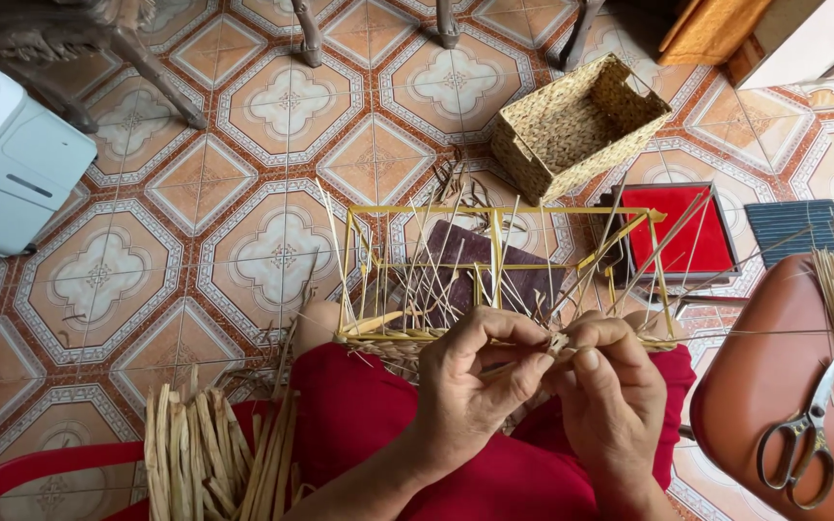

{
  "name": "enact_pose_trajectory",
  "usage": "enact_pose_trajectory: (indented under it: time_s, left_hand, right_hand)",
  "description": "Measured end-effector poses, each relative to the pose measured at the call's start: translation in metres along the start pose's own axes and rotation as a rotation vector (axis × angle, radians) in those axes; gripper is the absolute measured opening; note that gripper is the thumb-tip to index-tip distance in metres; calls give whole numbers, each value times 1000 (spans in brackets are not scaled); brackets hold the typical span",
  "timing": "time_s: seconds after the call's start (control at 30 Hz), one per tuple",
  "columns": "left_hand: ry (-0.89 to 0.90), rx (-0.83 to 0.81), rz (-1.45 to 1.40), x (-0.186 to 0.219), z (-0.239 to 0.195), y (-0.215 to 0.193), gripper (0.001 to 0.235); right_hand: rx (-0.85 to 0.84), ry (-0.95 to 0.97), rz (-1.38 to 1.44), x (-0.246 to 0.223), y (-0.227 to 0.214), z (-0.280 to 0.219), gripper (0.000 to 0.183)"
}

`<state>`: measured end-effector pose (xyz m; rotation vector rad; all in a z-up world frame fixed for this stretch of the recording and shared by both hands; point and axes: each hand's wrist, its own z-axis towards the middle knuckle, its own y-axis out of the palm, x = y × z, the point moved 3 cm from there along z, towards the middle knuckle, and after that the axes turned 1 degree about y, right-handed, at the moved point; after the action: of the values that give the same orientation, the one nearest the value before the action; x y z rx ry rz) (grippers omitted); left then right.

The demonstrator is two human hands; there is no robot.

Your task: The recorder is weaving bamboo strips into a rectangular frame structure, using shears to trim excess material.

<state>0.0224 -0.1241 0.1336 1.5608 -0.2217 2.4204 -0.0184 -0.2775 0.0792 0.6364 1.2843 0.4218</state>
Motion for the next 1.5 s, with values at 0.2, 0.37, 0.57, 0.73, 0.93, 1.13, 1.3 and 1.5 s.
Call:
enact_pose_trajectory:
  time_s: [0.2, 0.37, 0.57, 0.73, 0.93, 1.13, 1.3, 1.5]
  left_hand:
    - [-61, 1, -150, -5, -1, -2, 11]
    - [12, -18, -8, -3, -1, -5, 7]
    - [126, 25, 256, -8, -7, 2, 15]
    - [61, 74, 40, -16, -12, 3, 11]
    - [-15, 0, -75, -3, -2, -3, 15]
    - [-174, 27, -222, -23, -9, 0, 11]
    - [-180, 20, -262, -24, -7, -1, 11]
    - [26, 84, 94, -32, -15, 5, 11]
  right_hand:
    - [-4, -100, -295, -9, 11, 0, 5]
    - [60, -267, -738, -20, 30, 1, 12]
    - [48, -297, -857, -10, 18, -2, 7]
    - [80, -48, -310, 8, -1, 0, 3]
    - [52, -18, -226, 16, -11, -2, 7]
    - [21, 73, -23, 16, -8, 5, 9]
    - [-67, -13, -269, -2, 16, 8, 17]
    - [71, -61, -687, 4, 9, 7, 7]
